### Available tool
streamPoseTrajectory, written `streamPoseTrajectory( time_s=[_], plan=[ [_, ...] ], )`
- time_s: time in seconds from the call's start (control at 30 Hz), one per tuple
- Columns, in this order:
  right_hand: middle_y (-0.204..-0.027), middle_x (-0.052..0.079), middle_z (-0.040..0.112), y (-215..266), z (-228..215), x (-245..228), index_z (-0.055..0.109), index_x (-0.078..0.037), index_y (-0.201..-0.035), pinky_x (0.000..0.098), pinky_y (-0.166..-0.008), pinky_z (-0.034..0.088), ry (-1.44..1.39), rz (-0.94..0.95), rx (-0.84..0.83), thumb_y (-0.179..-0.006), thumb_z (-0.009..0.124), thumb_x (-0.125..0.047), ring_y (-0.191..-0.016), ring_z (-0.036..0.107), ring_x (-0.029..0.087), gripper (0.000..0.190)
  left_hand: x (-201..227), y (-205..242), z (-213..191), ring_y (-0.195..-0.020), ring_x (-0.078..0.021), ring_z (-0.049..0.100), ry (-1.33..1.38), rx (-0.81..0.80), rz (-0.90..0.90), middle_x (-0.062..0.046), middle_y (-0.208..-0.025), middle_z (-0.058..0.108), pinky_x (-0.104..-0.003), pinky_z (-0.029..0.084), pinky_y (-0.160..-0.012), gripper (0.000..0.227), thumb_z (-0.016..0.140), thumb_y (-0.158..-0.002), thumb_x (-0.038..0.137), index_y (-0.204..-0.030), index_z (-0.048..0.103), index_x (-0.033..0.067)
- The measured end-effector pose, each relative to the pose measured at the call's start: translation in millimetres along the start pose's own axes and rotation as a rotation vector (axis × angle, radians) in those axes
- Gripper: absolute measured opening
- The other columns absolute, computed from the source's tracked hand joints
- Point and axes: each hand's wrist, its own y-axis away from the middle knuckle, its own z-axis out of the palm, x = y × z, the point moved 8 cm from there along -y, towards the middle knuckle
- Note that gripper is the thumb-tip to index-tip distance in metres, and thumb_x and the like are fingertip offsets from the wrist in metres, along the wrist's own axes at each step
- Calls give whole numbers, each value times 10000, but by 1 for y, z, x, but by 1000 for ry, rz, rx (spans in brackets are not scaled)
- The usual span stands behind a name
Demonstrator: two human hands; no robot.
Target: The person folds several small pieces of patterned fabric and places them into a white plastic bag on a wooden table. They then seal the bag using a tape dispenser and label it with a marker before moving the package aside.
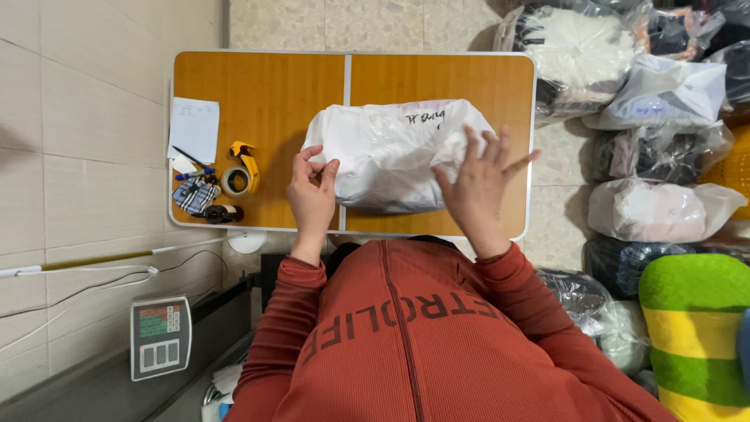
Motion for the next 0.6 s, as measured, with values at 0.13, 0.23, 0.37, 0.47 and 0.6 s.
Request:
streamPoseTrajectory(
  time_s=[0.13,0.23,0.37,0.47,0.6],
  plan=[
    [-1461,133,531,-6,33,-46,558,-227,-1424,802,-1142,-109,-101,-211,-82,-810,845,-485,-1550,250,420,725,-3,3,-1,-848,-117,701,158,-80,-50,-48,-916,749,-281,557,-765,277,663,-1052,169,-1291,611,41],
    [-1424,176,514,-9,76,-88,570,-222,-1422,811,-1096,-87,-144,-365,-194,-691,865,-466,-1485,254,457,826,-6,9,-2,-935,-128,722,161,-138,-9,-58,-1013,782,-290,554,-851,306,629,-1041,113,-1332,585,32],
    [-1393,105,568,-14,106,-118,676,-258,-1302,807,-1135,-67,-197,-523,-103,-796,842,-305,-1495,322,397,535,-13,21,0,-1038,-160,733,148,-212,12,-63,-1104,770,-318,547,-924,393,611,-964,30,-1354,565,32],
    [-1318,-5,626,-23,114,-111,739,-296,-1094,784,-1192,-60,-238,-473,-70,-799,814,-194,-1495,374,322,321,-15,26,-8,-1061,-224,673,-145,-104,59,-62,-1244,734,-374,519,-1033,443,700,-914,42,-1346,604,73],
    [-1289,2,631,-26,107,-92,762,-259,-1048,777,-1183,-65,-262,-433,-62,-812,813,-184,-1480,378,341,254,-10,19,-1,-1317,-344,492,-352,-86,219,-120,-1425,556,-463,395,-1125,588,802,-839,106,-1383,578,115]
  ],
)
